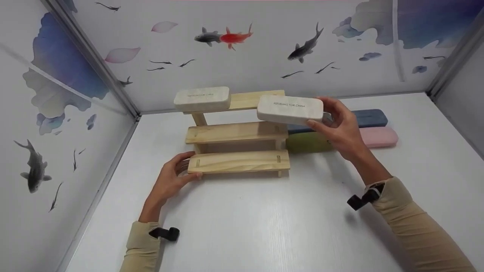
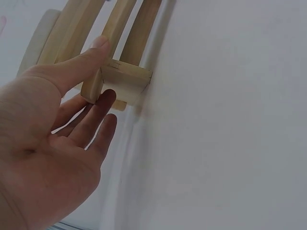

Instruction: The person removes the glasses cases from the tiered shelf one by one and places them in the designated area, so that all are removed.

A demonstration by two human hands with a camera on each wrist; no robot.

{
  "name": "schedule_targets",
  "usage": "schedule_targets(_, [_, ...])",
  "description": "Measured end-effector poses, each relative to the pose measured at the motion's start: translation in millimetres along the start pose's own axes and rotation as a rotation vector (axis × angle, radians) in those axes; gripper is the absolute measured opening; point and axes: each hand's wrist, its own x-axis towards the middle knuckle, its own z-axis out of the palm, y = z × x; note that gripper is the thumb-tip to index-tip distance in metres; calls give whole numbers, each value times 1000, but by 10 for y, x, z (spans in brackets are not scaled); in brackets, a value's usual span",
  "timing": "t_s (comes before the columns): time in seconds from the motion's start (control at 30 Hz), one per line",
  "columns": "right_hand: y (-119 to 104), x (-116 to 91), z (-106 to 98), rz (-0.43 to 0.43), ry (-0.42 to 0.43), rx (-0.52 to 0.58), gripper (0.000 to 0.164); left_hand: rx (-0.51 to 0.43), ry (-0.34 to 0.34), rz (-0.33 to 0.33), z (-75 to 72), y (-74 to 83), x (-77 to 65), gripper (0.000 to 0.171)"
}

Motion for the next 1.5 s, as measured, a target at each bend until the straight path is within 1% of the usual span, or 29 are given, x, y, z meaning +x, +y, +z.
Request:
schedule_targets(0.27, [-48, -85, -110, 2, 37, 78, 67, 16, 2, -6, 7, 7, -2, 82])
schedule_targets(0.47, [-33, -162, -239, 1, 24, 91, 68, 22, 6, -13, -3, 14, -14, 81])
schedule_targets(0.63, [2, -220, -344, 14, 31, 77, 67, 27, 1, -8, -8, 16, -15, 84])
schedule_targets(0.83, [42, -288, -433, 42, 22, 21, 66, 19, 2, -8, -24, 22, -37, 82])
schedule_targets(1.13, [95, -395, -567, 65, -4, 54, 66, 26, 3, -6, -17, 10, -36, 83])
schedule_targets(1.37, [113, -499, -660, 85, -16, 12, 70, 4, -6, 9, -18, 8, -20, 82])
schedule_targets(1.5, [123, -543, -694, 106, -17, -15, 71, 17, -3, 8, -13, 1, -21, 83])
